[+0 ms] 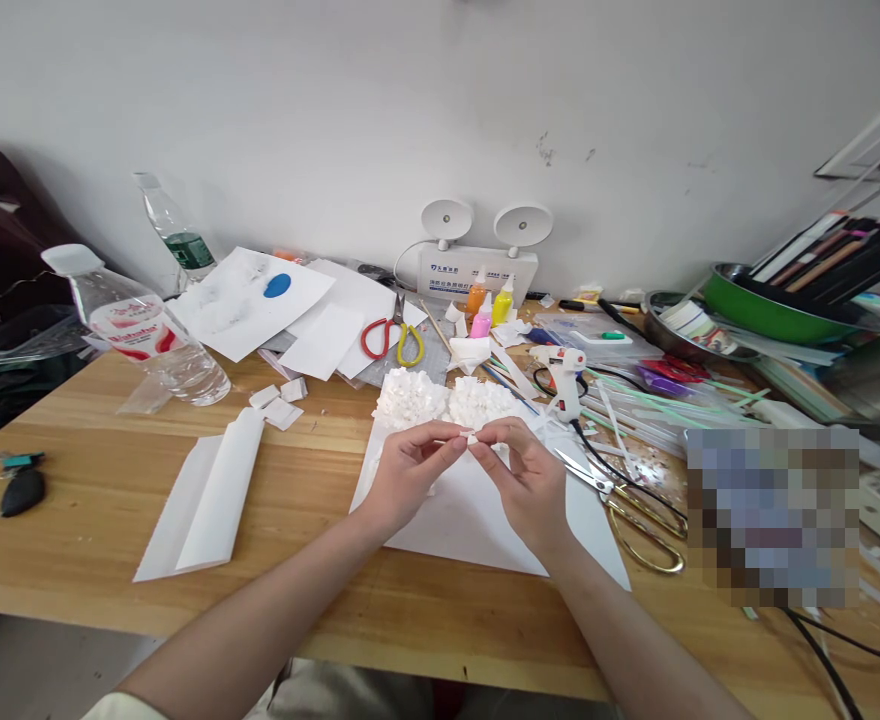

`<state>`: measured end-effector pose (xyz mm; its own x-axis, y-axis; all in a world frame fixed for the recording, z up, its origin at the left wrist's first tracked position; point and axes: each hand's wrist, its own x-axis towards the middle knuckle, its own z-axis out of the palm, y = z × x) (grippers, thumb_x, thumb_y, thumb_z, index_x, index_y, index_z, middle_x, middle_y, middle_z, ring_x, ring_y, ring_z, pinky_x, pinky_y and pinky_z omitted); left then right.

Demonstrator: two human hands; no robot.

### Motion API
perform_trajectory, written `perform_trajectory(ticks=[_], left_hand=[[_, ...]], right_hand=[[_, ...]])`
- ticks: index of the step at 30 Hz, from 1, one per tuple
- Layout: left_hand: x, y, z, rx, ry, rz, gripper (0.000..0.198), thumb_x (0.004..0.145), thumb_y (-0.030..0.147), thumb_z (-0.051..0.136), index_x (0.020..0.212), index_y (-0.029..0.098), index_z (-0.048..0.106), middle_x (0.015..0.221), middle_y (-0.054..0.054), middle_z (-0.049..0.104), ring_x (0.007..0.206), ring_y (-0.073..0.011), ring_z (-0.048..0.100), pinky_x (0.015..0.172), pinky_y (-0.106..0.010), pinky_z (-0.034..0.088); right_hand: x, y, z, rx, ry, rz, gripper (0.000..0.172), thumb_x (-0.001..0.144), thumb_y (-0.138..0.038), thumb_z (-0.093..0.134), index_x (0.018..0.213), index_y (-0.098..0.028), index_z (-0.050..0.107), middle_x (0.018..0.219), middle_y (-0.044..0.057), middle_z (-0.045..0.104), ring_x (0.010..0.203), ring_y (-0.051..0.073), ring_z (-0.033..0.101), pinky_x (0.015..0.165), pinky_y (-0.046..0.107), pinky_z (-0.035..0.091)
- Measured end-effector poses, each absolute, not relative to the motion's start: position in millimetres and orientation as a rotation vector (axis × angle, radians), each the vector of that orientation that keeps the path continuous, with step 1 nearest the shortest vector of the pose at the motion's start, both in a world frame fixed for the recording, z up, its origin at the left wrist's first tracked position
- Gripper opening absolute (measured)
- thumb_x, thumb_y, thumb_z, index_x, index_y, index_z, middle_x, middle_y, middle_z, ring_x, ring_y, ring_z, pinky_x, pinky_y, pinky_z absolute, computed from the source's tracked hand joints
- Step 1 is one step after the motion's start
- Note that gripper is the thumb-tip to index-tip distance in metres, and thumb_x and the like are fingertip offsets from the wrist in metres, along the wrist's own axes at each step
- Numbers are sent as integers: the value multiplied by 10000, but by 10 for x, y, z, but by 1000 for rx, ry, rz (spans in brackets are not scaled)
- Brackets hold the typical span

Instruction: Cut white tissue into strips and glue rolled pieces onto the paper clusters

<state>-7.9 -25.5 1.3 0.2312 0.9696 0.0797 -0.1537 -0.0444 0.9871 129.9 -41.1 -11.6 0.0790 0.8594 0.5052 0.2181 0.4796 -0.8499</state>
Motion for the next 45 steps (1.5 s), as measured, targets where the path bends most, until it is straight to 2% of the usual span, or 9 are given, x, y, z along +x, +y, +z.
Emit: perform_trajectory(ticks=[6,10,13,19,25,28,34,40,45], left_hand=[[-58,-266,-6,1260,898,1173,114,721,273,635,770,188,694,806,-41,676,773,-160,589,704,-282,470],[-53,-270,-12,1272,903,1184,124,715,283,639,773,191,698,823,-45,680,792,-173,598,718,-299,481],[-51,-277,-8,1284,905,1188,127,719,282,635,782,193,699,830,-45,682,801,-175,599,733,-304,481],[-47,-290,27,1299,922,1158,127,737,265,617,798,190,698,849,-44,682,814,-170,596,739,-289,472],[-38,-291,15,1280,954,1122,163,740,304,606,818,177,673,878,-58,674,832,-184,591,754,-307,467],[-36,-305,-13,1317,981,1212,166,740,288,609,871,193,643,923,-57,631,792,-154,567,721,-283,465],[-38,-349,-42,1536,1006,1403,118,755,232,598,855,212,657,820,-38,520,750,-139,510,707,-284,441],[-47,-343,-36,1551,1013,1368,163,770,237,585,911,233,667,814,-38,528,753,-143,504,700,-291,431],[-46,-339,-26,1512,972,1338,164,774,247,581,906,242,678,804,-32,546,755,-141,518,689,-282,431]], right_hand=[[1246,-452,-159,-1036,-1334,584,57,753,-183,615,785,-230,615,764,13,581,747,161,553,674,328,464],[1201,-459,-156,-1052,-1255,623,12,753,-206,611,751,-214,603,728,11,568,723,157,544,674,330,461],[1188,-448,-154,-1052,-1203,634,51,743,-227,619,787,-213,597,745,11,549,714,150,530,658,318,463],[1204,-456,-166,-1052,-1277,616,100,772,-210,591,851,-242,642,842,29,539,815,165,532,716,337,459],[1202,-445,-157,-1078,-1288,607,35,778,-238,573,791,-212,593,797,30,520,795,170,516,693,331,445],[1205,-428,-137,-1064,-1301,652,40,793,-246,549,799,-208,560,781,21,502,766,158,497,680,315,438],[1214,-422,-131,-1046,-1320,705,18,795,-216,542,809,-207,547,774,6,483,744,139,480,682,285,423],[1216,-427,-134,-1015,-1322,765,12,794,-213,542,805,-213,547,773,2,477,742,137,477,611,253,408],[1221,-429,-125,-1004,-1315,806,13,799,-221,541,809,-213,542,777,3,470,756,138,477,647,261,414]])
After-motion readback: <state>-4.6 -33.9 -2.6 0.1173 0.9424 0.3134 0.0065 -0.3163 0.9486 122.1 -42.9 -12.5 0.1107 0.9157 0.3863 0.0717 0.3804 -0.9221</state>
